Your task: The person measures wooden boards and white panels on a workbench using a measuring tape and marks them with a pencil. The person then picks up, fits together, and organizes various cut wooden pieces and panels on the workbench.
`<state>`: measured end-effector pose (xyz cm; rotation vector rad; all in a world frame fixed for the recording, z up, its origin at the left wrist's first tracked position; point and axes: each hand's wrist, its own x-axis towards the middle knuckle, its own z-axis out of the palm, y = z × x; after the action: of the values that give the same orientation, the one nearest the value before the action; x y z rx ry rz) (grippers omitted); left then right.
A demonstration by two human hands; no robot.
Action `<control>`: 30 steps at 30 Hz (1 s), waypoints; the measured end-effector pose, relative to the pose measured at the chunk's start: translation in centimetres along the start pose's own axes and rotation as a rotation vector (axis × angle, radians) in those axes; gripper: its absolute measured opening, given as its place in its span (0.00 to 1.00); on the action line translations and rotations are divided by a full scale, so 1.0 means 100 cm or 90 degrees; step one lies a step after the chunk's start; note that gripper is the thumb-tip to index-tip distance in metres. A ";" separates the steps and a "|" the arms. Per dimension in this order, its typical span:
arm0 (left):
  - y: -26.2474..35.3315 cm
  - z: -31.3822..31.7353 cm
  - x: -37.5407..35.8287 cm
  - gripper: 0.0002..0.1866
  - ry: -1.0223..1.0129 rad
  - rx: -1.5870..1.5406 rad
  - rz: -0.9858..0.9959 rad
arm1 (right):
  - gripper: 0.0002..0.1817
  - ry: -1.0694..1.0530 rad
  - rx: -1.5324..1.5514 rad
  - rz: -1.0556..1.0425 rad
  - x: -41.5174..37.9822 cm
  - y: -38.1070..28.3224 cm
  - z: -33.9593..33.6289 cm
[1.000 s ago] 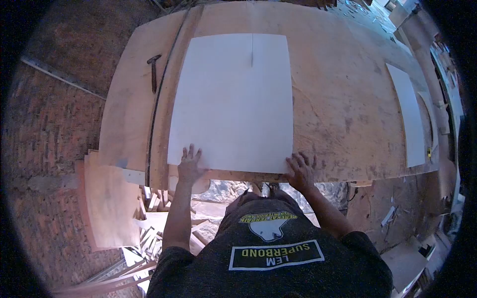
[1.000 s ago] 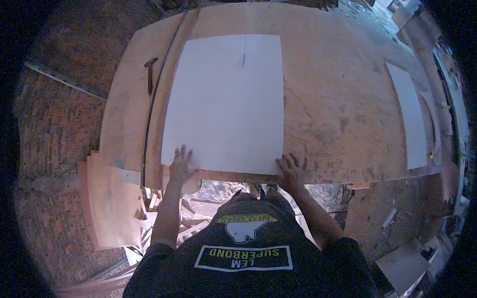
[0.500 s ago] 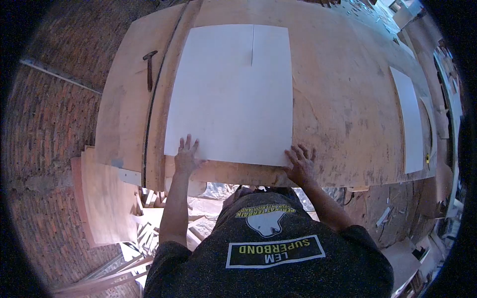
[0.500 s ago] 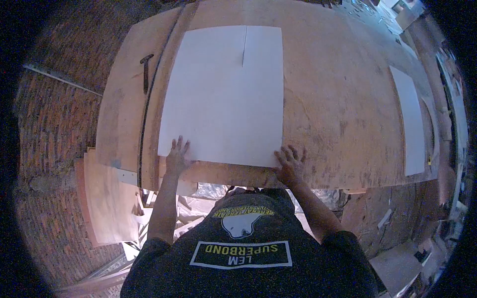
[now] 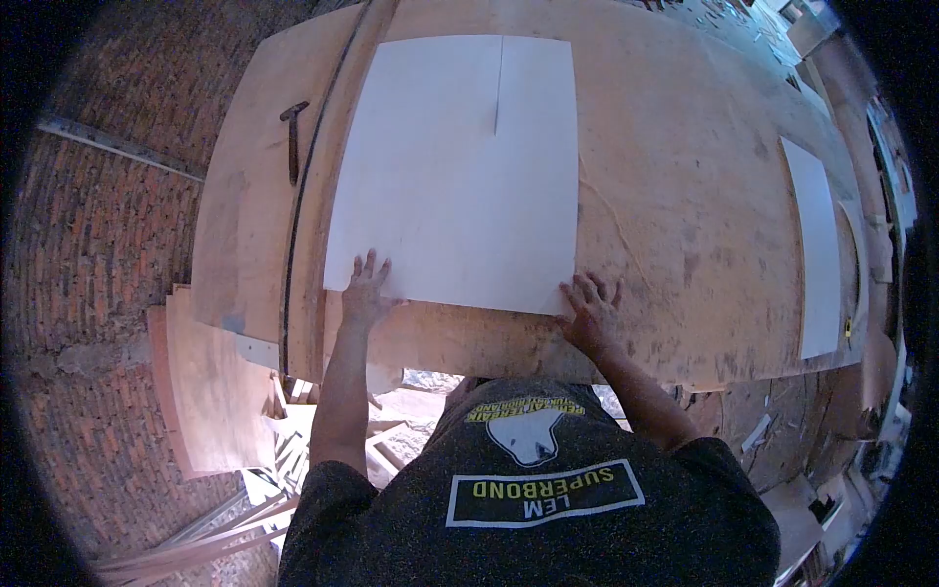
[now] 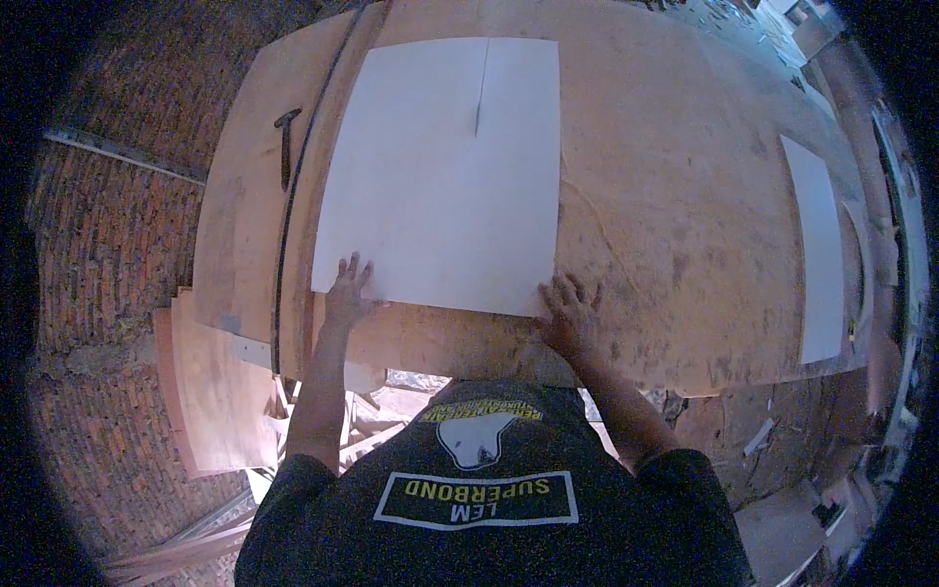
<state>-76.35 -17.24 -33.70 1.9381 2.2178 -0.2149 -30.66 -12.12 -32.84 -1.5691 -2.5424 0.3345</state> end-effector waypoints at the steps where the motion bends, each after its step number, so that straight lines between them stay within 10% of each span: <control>1: 0.000 0.000 0.003 0.56 0.001 0.002 0.002 | 0.34 -0.006 0.006 0.003 0.003 0.002 0.001; 30: -0.005 -0.011 0.097 0.55 0.007 -0.002 0.019 | 0.34 -0.034 -0.029 0.008 0.091 0.029 -0.014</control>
<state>-78.11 -7.75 -34.94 1.9737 2.1928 -0.1970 -31.93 -2.62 -32.22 -1.6135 -2.5998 0.3270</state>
